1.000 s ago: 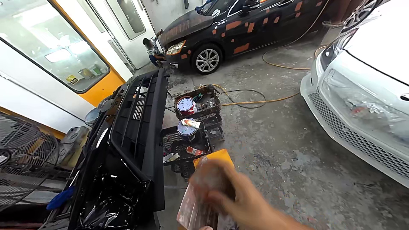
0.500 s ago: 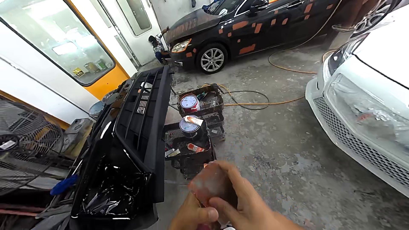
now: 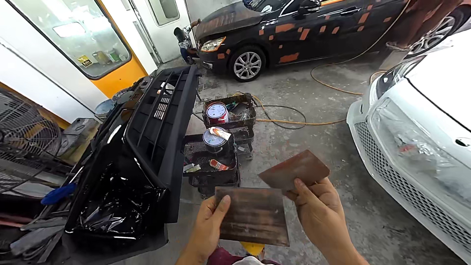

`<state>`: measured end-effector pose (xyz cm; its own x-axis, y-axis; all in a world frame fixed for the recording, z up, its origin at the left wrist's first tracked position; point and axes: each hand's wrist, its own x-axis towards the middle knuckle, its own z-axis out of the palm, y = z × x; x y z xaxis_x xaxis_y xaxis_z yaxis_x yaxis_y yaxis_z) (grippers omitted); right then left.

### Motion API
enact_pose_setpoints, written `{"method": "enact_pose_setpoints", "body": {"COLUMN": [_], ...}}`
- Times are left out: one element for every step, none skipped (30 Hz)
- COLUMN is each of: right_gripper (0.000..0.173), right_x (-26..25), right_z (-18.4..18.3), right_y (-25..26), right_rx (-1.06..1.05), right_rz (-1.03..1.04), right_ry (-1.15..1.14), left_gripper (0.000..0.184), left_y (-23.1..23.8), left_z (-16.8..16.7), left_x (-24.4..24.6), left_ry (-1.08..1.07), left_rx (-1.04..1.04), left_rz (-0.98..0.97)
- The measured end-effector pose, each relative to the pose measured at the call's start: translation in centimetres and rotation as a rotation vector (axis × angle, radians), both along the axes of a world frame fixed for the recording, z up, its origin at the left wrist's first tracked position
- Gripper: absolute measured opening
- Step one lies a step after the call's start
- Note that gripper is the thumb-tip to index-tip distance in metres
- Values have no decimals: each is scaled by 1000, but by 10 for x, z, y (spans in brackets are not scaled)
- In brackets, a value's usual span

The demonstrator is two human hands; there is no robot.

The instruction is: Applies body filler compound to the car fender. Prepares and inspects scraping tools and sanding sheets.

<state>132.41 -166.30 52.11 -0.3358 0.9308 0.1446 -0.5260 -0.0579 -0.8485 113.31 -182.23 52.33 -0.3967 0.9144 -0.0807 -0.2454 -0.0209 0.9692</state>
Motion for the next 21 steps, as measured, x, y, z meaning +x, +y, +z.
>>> {"method": "enact_pose_setpoints", "body": {"right_gripper": [40, 43, 45, 44, 37, 30, 25, 22, 22, 23, 24, 25, 26, 29, 30, 29, 28, 31, 35, 35, 32], "right_x": [-1, -1, 0, 1, 3, 7, 12, 17, 22, 27, 33, 39, 45, 48, 49, 46, 40, 34, 26, 18, 10], "right_z": [1, 2, 4, 6, 7, 9, 8, 7, 7, 8, 10, 13, 14, 14, 12, 10, 9, 8, 9, 10, 12], "right_y": [-4, -7, -8, -7, -5, -2, 4, 11, 19, 28, 37, 45, 52, 55, 54, 49, 40, 30, 17, 4, -9], "right_rx": [-7, 30, 110, 222, 351, 469, 581, 687, 769, 822, 853, 872, 871, 838, 763, 644, 489, 313, 136, -25, -162], "right_rz": [51, 89, 108, 116, 131, 163, 216, 274, 345, 418, 485, 526, 523, 468, 368, 249, 141, 61, 14, 1, 15], "right_ry": [66, 97, 82, 22, -63, -146, -229, -308, -376, -440, -508, -584, -649, -674, -646, -584, -502, -413, -332, -266, -217], "left_gripper": [31, 32, 34, 36, 37, 37, 38, 39, 41, 44, 47, 48, 47, 45, 45, 47, 49, 52, 54, 55, 55], "left_y": [4, 8, 11, 13, 14, 14, 14, 14, 13, 13, 12, 12, 12, 11, 11, 11, 11, 12, 14, 15, 17], "left_z": [1, 1, 2, 3, 4, 6, 7, 8, 8, 6, 4, 2, -1, -3, -4, -5, -6, -7, -9, -11, -13], "left_x": [3, 4, 5, 4, 2, 0, -4, -8, -11, -13, -14, -15, -16, -18, -20, -21, -20, -18, -14, -9, -4], "left_ry": [98, 186, 255, 303, 347, 406, 490, 603, 724, 821, 886, 907, 883, 819, 735, 636, 546, 468, 416, 377, 339], "left_rx": [22, 37, 50, 64, 80, 95, 110, 128, 156, 187, 210, 227, 239, 252, 268, 289, 310, 330, 348, 371, 390], "left_rz": [13, 27, 39, 53, 69, 87, 107, 123, 132, 133, 130, 119, 103, 82, 55, 15, -25, -64, -96, -123, -148]}}
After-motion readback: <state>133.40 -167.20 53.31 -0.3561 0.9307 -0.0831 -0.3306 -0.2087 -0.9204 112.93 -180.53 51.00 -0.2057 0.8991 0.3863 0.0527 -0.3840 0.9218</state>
